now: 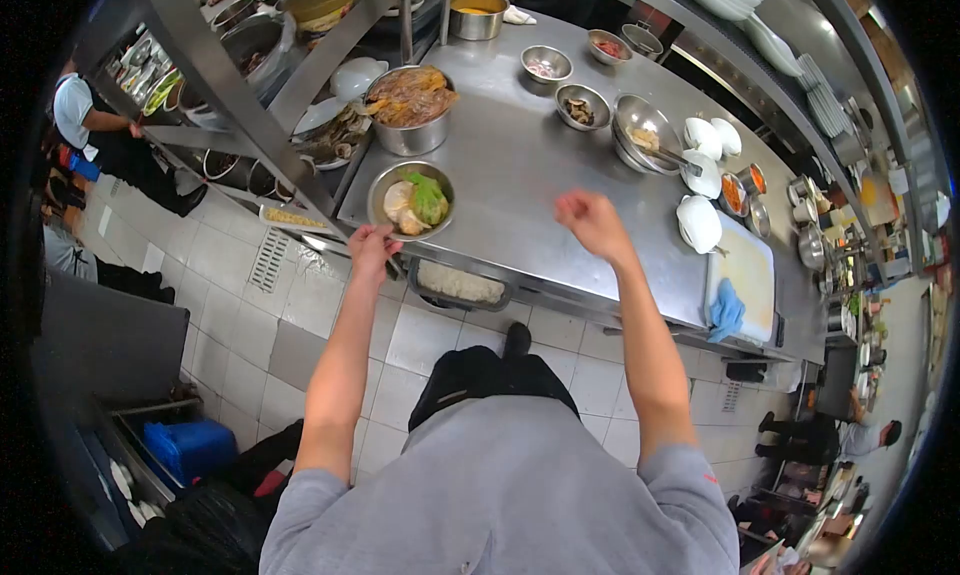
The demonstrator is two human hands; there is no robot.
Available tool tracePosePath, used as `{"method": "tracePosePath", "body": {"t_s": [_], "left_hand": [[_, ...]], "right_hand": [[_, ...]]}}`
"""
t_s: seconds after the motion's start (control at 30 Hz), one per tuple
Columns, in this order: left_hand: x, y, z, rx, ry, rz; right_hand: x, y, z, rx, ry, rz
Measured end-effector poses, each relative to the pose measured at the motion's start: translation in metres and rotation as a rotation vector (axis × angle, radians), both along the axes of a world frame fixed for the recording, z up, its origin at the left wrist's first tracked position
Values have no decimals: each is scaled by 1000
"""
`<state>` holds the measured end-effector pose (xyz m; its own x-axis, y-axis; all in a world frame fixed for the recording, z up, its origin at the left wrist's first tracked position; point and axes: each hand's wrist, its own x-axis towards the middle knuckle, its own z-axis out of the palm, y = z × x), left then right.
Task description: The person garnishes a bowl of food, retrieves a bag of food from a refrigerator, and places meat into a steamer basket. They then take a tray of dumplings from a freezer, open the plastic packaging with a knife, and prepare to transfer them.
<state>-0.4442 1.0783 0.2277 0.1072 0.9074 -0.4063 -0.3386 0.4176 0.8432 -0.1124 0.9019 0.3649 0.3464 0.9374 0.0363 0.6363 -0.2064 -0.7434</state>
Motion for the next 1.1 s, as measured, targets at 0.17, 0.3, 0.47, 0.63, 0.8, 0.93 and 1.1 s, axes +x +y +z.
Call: {"method": "tracePosePath", "body": {"t_s": [0.17,0.3,0.47,0.63,0.8,0.93,1.1], "left_hand": [[-27,31,-12,29,16,57],[-39,43,-14,78,32,110],[-29,42,-23,89,-26,171],[-2,21,-5,45,-72,302],[3,-43,-7,63,82,223],[-27,-133,-56,115,403,-35],[-101,-277,-95,37,997,-394]], "right_hand": [[60,-142,-40,-62,39,-401],[131,-246,-66,-54,-77,-803],[254,-361,-157,-43,-620,-949],[278,-369,-152,-274,-490,-1110],[301,-382,-153,-101,-721,-946],[276,-361,-115,-31,-629,-946],[319,-347,-143,-70,-589,-881]]}}
